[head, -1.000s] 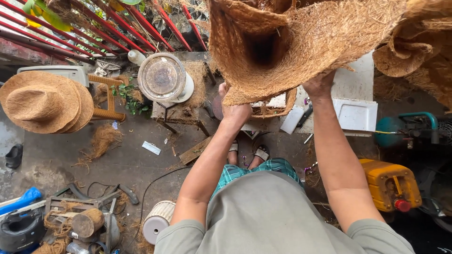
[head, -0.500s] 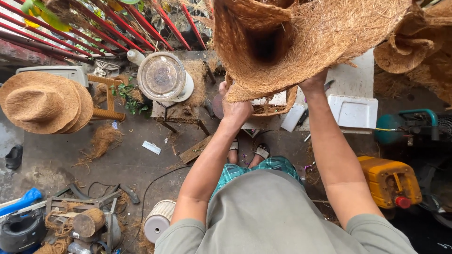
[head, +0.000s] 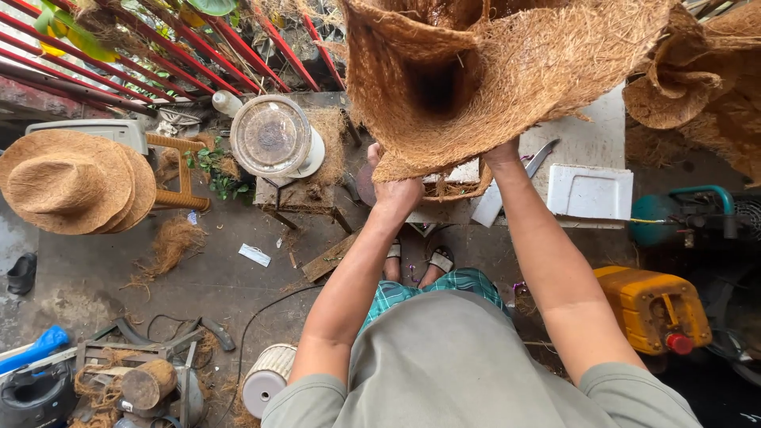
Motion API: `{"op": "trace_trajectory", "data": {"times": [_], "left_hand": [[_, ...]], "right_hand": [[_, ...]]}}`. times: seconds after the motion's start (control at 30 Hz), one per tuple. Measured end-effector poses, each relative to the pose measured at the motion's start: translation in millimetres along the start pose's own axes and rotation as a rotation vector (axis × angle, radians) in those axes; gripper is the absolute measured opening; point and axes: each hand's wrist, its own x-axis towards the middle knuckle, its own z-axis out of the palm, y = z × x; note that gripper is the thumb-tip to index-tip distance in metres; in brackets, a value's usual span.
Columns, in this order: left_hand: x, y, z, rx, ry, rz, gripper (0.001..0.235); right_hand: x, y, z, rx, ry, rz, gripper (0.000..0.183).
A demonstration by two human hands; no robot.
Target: The person repeatedly sharpens thin wooden sticks using a large knife, then inserts the sharpened ends into a woven basket-like object. The person continues to sharpen additional sticks and insert them into the basket.
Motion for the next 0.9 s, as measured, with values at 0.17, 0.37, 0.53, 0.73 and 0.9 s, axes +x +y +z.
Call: {"op": "trace_trajectory", "data": {"times": [0.17,0.37,0.53,0.73,0.9], "left_hand": [[-1,-1,-15,0.105,-0.007,0.062,0.049],[7,-3,-8,1.331,-0.444,0.545,0.029],[-9,13,-86,1.884,-0.128,1.102,0.024],[-12,28,-112,0.945,-0.155,0.569,0.029],[-13,31,-124,0.175,-0.158,0.108,0.051]], "right_hand": [[2,2,3,0.02,0.009,0.017,0.027],[-6,3,2,0.036,0.027,0.023,0.026],[-12,8,-4,0.045,0.035,0.05,0.025],[-16,13,-12,0.057,0.051,0.083,0.024],[-20,17,-18,0.078,0.048,0.092,0.024]]}}
